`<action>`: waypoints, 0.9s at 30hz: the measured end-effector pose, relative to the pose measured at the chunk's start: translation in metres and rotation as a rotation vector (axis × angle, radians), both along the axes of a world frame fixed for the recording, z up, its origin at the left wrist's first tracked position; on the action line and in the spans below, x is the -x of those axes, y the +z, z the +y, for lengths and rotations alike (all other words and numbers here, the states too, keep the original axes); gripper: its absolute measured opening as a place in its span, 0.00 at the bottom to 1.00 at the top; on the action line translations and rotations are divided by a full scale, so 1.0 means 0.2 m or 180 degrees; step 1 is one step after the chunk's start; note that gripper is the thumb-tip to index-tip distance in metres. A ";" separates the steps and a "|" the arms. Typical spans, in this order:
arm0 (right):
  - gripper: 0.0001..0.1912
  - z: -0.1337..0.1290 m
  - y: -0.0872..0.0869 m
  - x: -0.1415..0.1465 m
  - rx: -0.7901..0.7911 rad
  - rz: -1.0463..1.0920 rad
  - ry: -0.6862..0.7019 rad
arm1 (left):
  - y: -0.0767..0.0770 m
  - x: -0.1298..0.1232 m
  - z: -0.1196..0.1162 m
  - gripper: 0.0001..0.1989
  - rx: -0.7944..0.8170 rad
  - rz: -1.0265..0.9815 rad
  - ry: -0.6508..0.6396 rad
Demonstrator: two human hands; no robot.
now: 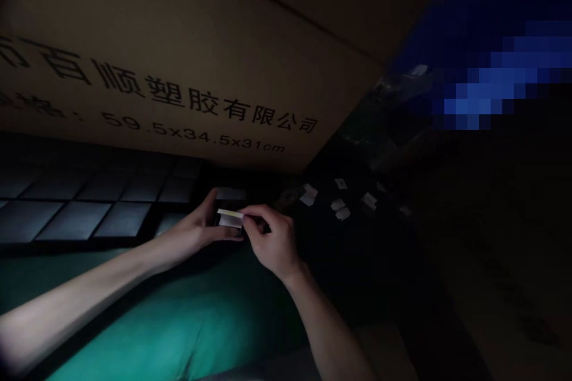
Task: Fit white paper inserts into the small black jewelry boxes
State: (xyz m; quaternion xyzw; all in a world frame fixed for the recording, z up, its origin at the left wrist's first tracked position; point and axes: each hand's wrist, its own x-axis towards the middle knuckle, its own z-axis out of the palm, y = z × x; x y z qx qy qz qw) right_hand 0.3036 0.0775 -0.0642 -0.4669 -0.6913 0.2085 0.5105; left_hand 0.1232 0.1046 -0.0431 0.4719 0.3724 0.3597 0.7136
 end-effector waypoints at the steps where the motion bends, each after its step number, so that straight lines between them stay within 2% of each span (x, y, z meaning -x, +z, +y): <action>1: 0.06 0.00 -0.01 0.01 -0.0052 -0.0040 -0.0009 | 0.00 0.00 0.00 0.31 -0.0056 0.0026 -0.0025; 9: 0.06 0.01 -0.07 0.05 -0.0438 -0.0259 -0.0296 | 0.02 -0.02 -0.01 0.22 -0.0245 0.0177 0.0075; 17: 0.06 -0.01 -0.06 0.08 -0.0610 -0.0402 -0.0379 | 0.01 -0.03 -0.01 0.16 -0.0617 0.0405 0.0298; 23: 0.07 -0.01 -0.04 0.09 -0.0981 -0.0567 -0.0336 | 0.02 -0.03 -0.03 0.13 -0.0493 0.0490 0.0353; 27: 0.05 -0.01 -0.05 0.07 -0.1098 -0.0781 -0.0510 | 0.01 -0.04 -0.03 0.12 -0.0474 0.0542 0.0267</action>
